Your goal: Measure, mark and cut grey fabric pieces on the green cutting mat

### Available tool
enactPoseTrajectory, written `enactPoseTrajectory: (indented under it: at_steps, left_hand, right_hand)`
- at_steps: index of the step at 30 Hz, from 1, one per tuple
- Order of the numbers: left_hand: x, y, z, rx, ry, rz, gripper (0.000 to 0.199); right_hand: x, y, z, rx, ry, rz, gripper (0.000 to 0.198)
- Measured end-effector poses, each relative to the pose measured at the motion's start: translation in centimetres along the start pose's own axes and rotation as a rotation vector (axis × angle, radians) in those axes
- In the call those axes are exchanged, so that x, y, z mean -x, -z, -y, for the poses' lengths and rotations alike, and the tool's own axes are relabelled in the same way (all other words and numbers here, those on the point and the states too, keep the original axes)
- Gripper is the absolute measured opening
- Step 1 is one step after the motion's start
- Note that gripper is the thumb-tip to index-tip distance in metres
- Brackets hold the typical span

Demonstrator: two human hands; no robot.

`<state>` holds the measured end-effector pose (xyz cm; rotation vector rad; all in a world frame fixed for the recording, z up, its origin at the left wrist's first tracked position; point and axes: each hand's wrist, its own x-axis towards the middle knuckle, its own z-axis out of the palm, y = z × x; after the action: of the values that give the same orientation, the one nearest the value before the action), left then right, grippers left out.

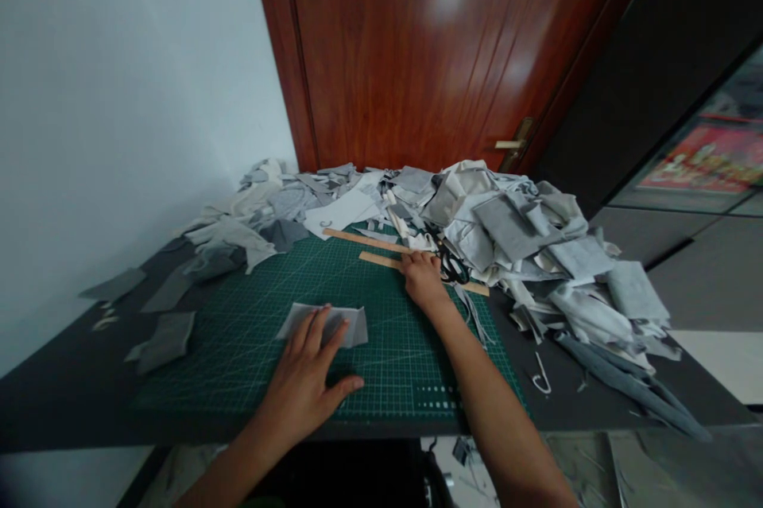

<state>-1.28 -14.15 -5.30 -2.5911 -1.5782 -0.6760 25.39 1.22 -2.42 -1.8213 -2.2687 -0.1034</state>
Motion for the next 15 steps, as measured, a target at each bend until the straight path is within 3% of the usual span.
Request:
enactPoseTrajectory:
  at_steps: [9,15]
  left_hand:
    - [1.3,-0.2,0.2,-0.049,-0.033,-0.005,0.080]
    - [1.0,-0.4,0.4,-0.069,-0.063,-0.021,0.074]
  right_hand:
    - [-0.4,0.1,-0.4,-0.021,-0.058,0.025,0.023]
    - [0.3,0.6,1.6,0.003,-0.074,-0.027,0.031]
